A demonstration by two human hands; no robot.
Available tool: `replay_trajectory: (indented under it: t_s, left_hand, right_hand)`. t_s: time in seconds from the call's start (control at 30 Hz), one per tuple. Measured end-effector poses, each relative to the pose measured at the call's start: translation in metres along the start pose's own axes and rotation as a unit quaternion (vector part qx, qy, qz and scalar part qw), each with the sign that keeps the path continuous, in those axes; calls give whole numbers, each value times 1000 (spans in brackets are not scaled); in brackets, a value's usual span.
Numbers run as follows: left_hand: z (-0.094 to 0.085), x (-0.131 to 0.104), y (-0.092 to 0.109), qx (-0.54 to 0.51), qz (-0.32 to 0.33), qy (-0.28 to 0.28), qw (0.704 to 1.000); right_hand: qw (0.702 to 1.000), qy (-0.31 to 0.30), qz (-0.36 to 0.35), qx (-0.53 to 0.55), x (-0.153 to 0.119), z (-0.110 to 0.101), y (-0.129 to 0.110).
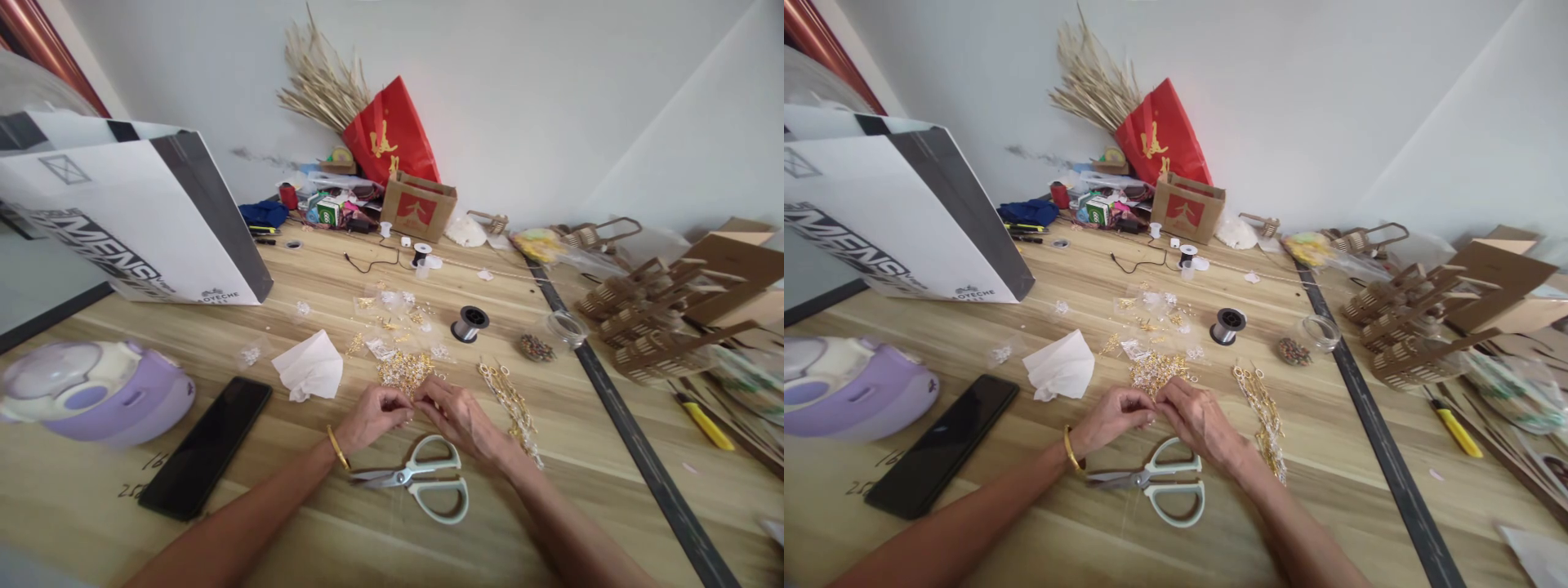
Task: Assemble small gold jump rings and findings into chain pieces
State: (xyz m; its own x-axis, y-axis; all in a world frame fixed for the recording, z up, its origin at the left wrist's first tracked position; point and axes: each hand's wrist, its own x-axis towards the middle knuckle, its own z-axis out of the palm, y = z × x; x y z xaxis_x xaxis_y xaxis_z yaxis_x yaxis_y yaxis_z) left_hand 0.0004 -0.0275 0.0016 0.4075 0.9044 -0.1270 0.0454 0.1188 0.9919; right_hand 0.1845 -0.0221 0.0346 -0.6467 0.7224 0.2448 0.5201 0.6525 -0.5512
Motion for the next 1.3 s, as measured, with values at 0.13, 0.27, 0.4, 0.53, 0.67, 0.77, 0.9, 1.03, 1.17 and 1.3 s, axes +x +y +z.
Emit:
replay_trajectory:
  t_s: [0.13,0.27,0.4,0.53,0.67,0.77,0.9,1.03,1.17,1.3]
  left_hand:
    - [0,1,-3,1,-8,-14,1000]
    - [-1,1,-3,-46,-9,-20,999]
    - [-3,1,4,-86,-16,3,996]
    - [-3,-1,10,-102,-15,16,994]
    - [-3,-1,10,-102,-11,18,995]
    - [-3,-1,10,-96,-10,19,995]
    - [-3,-1,11,-97,-4,15,995]
    - [-3,-1,10,-100,2,18,995]
    - [-3,0,9,-94,7,22,995]
    - [-3,-1,10,-96,9,28,995]
  right_hand:
    - [1000,17,-10,1,1,2,-2]
    - [999,48,0,10,0,5,-3]
    - [993,108,32,21,-2,4,-3]
    - [996,90,-4,19,-2,3,-2]
    - [999,44,-10,1,-1,4,-2]
    - [999,34,-5,1,0,4,-2]
    - [999,38,-5,13,0,3,-3]
    - [998,44,2,34,0,3,-5]
    - [997,62,2,53,1,2,-7]
    - [996,65,-1,60,2,3,-7]
